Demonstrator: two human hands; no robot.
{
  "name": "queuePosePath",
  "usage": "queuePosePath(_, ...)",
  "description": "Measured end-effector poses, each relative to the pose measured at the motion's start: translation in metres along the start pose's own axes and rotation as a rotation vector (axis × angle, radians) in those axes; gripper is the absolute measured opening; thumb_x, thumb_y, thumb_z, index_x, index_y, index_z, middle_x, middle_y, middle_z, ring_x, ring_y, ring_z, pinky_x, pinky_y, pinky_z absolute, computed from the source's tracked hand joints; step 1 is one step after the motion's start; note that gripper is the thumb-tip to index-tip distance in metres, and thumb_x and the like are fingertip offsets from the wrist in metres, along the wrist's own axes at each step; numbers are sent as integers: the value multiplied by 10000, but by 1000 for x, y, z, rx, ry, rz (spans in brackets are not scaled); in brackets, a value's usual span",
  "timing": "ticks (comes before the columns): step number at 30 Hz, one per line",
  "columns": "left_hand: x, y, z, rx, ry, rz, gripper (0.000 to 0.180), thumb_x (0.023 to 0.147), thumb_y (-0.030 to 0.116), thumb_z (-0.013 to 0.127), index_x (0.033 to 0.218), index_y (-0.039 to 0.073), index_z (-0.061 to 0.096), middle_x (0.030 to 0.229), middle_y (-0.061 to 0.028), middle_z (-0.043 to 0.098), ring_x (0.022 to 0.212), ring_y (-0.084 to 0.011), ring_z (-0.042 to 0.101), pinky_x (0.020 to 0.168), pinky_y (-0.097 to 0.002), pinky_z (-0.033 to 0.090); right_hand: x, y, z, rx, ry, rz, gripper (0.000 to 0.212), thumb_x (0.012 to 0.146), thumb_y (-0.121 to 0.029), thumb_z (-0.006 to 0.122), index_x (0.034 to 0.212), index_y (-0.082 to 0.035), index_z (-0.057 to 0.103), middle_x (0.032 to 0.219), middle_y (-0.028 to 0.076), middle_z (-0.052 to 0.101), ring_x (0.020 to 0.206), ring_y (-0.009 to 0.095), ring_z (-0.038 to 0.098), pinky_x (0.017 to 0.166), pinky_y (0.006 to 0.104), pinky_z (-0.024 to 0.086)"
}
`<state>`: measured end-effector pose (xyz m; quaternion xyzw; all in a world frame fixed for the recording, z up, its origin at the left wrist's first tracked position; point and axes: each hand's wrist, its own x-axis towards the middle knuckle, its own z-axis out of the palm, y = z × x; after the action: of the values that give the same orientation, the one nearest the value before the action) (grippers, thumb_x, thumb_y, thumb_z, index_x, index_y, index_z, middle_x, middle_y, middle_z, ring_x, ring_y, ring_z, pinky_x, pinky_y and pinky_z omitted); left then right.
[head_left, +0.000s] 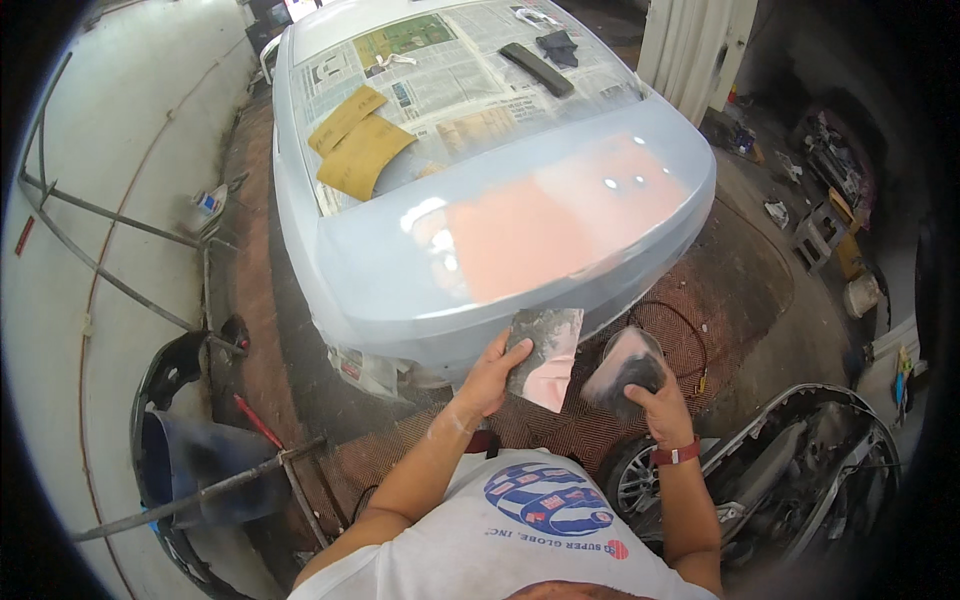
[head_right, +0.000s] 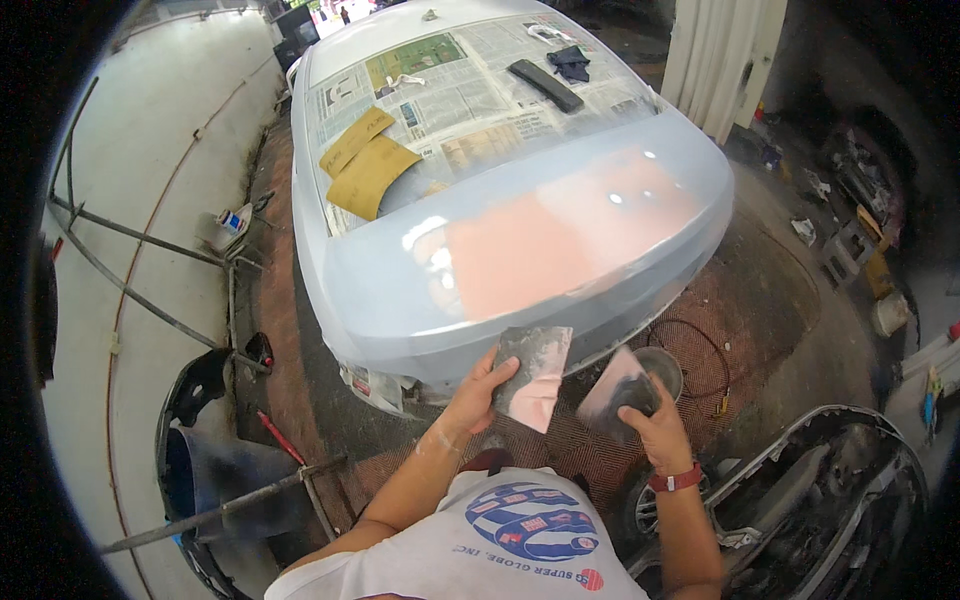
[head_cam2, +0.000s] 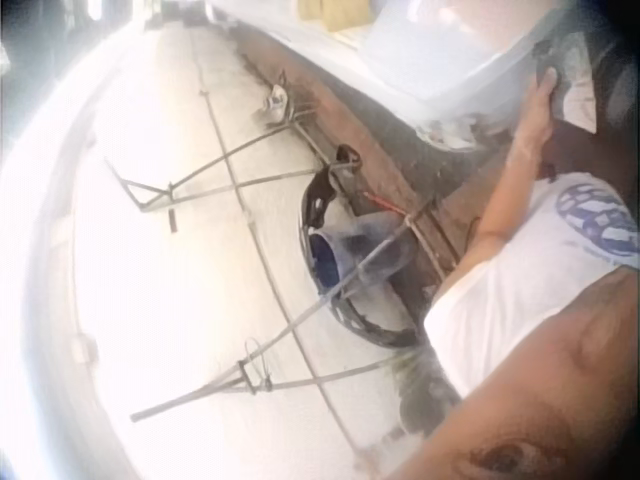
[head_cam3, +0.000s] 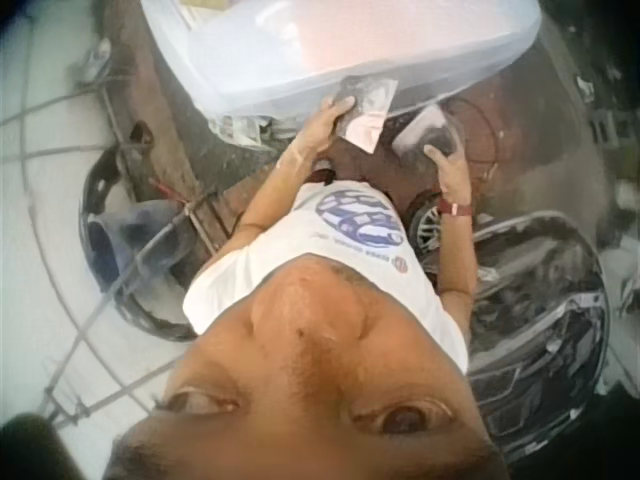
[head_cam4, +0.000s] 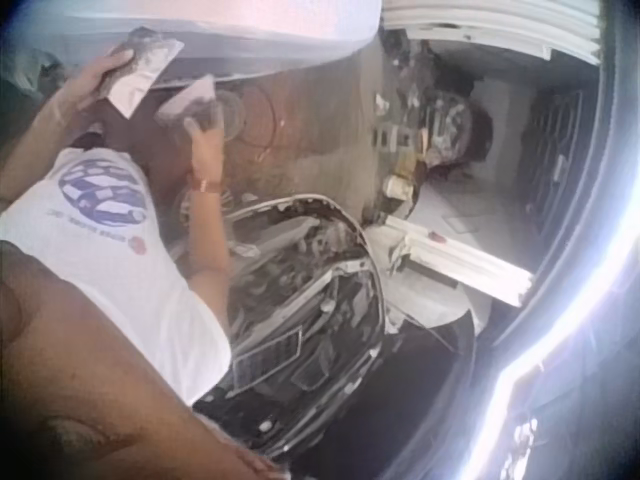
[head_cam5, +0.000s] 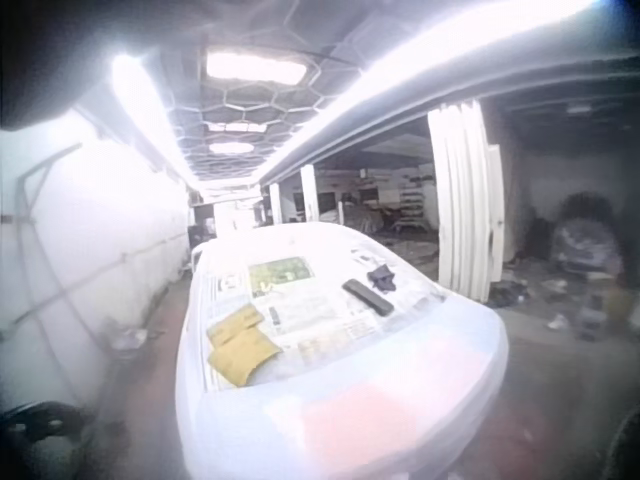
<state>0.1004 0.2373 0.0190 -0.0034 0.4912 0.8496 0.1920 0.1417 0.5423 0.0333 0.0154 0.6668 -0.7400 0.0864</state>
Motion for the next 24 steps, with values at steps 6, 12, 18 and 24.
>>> queuePosePath(6, -13, -53, 78, 869, 228, 133, 721, 1109, 457, 525, 1542, -109, 420, 1477, -340, 572, 1403, -438, 539, 1181, -414, 391, -32, -48, 13, -1228, 73, -529, 721, 697, 111, 633, 1363, -160, 682, 1423, 141, 580, 1409, 414, 501, 1226, 581, 325)
queuePosePath(12, -30, -89, 104, 676, 698, 331, 619, 1121, 381, 525, 1508, -101, 489, 1446, -287, 612, 1313, -394, 601, 1119, -419, 445, -69, -4, -15, -1250, -310, -559, 690, 763, 83, 670, 1381, -223, 687, 1453, 110, 584, 1474, 395, 451, 1232, 707, 223)
queuePosePath(18, -19, -112, 105, 24, 594, 383, 497, 1115, 288, 563, 1473, -54, 517, 1362, -154, 646, 1196, -243, 649, 1031, -377, 523, -93, -49, -24, -868, -399, -754, 762, 745, 104, 686, 1441, -199, 607, 1535, 149, 496, 1462, 430, 464, 1210, 666, 331)
queuePosePath(24, -27, -112, 149, -173, 313, 337, 378, 1102, 232, 603, 1418, 25, 574, 1252, -72, 712, 1103, -152, 682, 966, -333, 575, -59, 13, -70, -1067, -190, -592, 669, 895, 87, 535, 1524, -93, 393, 1525, 251, 437, 1116, 534, 649, 914, 594, 574)
